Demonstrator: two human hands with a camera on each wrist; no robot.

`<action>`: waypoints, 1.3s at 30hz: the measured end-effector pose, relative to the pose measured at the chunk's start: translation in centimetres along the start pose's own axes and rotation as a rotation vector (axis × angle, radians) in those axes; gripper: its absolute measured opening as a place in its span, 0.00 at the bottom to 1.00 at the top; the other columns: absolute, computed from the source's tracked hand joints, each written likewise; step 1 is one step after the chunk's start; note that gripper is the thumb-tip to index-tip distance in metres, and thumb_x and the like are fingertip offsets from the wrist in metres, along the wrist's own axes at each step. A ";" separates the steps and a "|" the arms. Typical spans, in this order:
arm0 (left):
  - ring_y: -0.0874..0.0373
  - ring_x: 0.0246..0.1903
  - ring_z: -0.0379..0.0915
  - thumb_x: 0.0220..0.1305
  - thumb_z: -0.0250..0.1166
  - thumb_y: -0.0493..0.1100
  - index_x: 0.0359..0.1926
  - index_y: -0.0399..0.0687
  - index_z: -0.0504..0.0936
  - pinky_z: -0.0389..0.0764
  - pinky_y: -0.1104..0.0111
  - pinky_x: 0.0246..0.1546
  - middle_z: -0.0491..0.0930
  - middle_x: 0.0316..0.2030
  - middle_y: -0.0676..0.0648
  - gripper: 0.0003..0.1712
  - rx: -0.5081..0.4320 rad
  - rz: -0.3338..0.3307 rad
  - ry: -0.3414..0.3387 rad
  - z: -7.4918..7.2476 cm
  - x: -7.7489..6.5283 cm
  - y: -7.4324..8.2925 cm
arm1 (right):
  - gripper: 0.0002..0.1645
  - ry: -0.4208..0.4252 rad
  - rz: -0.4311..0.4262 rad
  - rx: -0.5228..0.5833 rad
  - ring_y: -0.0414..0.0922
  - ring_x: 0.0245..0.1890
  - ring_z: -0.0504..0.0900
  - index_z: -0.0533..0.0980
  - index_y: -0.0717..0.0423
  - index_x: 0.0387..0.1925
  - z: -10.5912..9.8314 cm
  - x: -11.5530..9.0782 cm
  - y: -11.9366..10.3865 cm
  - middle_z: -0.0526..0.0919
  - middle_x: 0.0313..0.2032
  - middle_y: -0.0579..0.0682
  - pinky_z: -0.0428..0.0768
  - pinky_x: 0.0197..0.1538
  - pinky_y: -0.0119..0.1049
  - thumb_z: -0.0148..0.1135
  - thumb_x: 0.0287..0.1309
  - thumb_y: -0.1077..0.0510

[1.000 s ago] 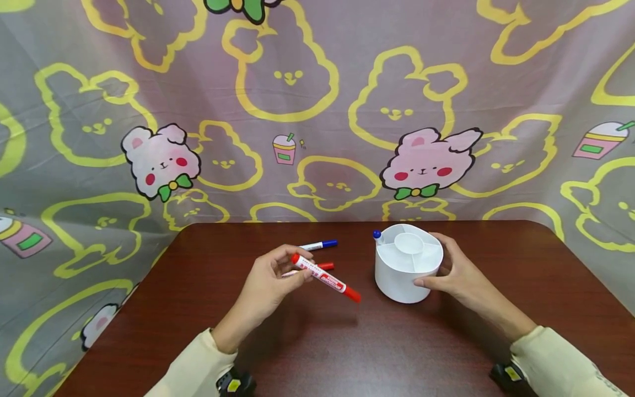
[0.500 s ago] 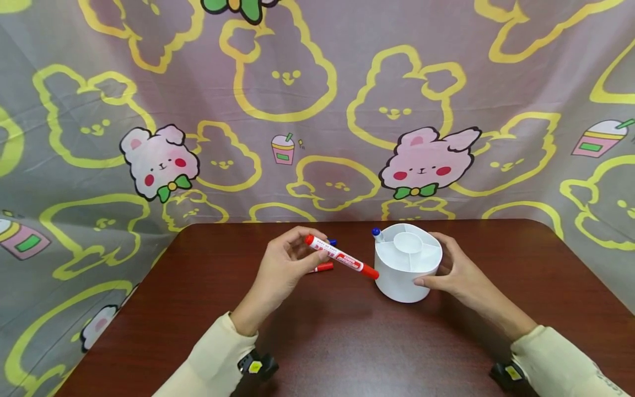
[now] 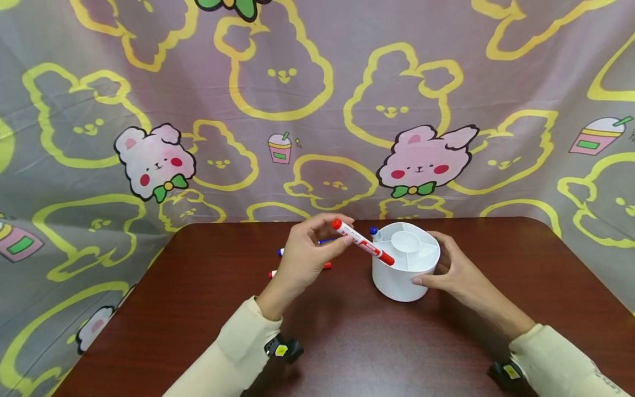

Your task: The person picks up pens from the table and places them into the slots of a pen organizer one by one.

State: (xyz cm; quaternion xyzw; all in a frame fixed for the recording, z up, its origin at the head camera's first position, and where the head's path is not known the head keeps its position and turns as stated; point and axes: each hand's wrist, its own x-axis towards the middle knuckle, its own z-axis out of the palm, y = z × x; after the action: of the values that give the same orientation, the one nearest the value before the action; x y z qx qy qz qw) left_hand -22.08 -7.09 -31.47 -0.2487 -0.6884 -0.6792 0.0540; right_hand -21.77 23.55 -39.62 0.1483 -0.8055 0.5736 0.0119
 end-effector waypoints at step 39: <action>0.60 0.48 0.85 0.65 0.70 0.30 0.56 0.39 0.86 0.86 0.71 0.47 0.85 0.54 0.39 0.18 0.003 -0.064 -0.266 5.5 1.3 -2.6 | 0.57 -0.019 0.066 -0.055 0.48 0.64 0.75 0.52 0.55 0.79 -0.5 -0.3 -0.3 0.66 0.72 0.58 0.79 0.54 0.24 0.79 0.58 0.56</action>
State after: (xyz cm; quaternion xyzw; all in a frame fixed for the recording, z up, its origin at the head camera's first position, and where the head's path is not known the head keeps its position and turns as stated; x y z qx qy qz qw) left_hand -22.83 -1.36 -33.70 -0.3146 -0.6981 -0.6405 -0.0590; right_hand -21.45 23.97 -39.22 0.1266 -0.8256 0.5497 -0.0104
